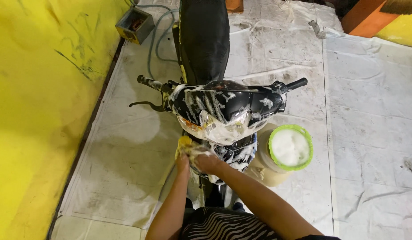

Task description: The person scrubs the front and handlebar area of a motorcycle with a soapy sponge, repeatedly dipping it into a bucket of soapy water. They then rinse the motorcycle using a hose.

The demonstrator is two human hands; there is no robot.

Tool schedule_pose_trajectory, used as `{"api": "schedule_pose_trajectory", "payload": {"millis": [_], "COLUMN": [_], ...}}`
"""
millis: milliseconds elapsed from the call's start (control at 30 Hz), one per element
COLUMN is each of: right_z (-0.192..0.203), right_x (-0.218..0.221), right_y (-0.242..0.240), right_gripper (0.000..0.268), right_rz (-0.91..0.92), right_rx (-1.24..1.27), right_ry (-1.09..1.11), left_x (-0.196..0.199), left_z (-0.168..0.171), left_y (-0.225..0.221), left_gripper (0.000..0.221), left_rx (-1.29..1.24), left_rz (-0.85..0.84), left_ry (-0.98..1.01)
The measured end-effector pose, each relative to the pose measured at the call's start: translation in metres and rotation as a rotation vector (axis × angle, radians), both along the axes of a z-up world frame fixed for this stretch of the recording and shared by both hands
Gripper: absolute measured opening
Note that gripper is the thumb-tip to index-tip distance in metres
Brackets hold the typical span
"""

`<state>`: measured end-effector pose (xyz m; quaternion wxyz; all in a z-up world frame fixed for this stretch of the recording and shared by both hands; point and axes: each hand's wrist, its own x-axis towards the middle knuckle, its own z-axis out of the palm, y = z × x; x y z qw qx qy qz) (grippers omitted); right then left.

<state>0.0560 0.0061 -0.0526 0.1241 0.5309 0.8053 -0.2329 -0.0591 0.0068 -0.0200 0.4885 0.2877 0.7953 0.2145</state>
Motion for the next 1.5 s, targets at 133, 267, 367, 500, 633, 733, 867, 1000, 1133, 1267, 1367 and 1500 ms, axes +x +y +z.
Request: {"api": "schedule_pose_trajectory", "payload": {"millis": [133, 267, 367, 500, 633, 733, 867, 1000, 1133, 1267, 1367, 1500], "right_z": [-0.018, 0.017, -0.125, -0.068, -0.196, -0.256, 0.062, -0.092, 0.016, 0.012, -0.049, -0.024], "right_x": [-0.003, -0.007, -0.007, -0.034, -0.042, -0.055, -0.054, -0.042, -0.004, 0.066, 0.112, 0.135], "right_y": [-0.007, 0.005, 0.071, 0.070, 0.074, 0.056, -0.033, -0.071, -0.088, -0.116, -0.116, -0.118], "right_gripper": [0.038, 0.019, 0.024, 0.038, 0.018, 0.022, 0.008, 0.016, 0.022, 0.057, 0.076, 0.023], "right_rz": [0.076, 0.187, 0.223, -0.303, 0.015, -0.057, -0.012, 0.186, 0.308, 0.381, 0.307, 0.207], "right_rx": [0.307, 0.899, 1.829, 0.063, 1.340, 1.270, 0.427, 1.289, 0.140, 0.606, 0.454, 1.033], "right_ry": [0.076, 0.234, -0.069, 0.062, 0.295, 0.284, 0.584, 0.304, 0.066, 0.014, -0.014, 0.326], "left_x": [-0.005, -0.024, -0.041, -0.042, -0.052, -0.050, -0.043, -0.028, -0.014, -0.004, 0.013, 0.016], "left_z": [0.017, -0.031, 0.020, -0.030, -0.054, -0.064, -0.078, -0.087, -0.087, -0.079, -0.086, -0.085], "left_y": [-0.017, 0.009, 0.021, 0.058, 0.044, 0.021, -0.031, -0.085, -0.099, -0.097, -0.080, -0.086], "left_gripper": [0.072, 0.077, 0.064, 0.035, 0.046, 0.057, 0.048, 0.042, 0.033, 0.024, 0.046, 0.052], "left_rx": [0.150, 0.255, 0.342, 0.512, 0.393, 0.274, 0.169, 0.090, -0.027, -0.144, 0.002, 0.087], "left_rz": [0.112, 0.175, -0.003, 0.392, 0.159, -0.003, 0.002, 0.014, 0.022, 0.015, -0.663, -0.459], "left_ry": [-0.067, -0.193, -0.303, -0.609, -0.303, -0.140, -0.276, -0.374, -0.531, -0.686, -0.179, -0.636]}}
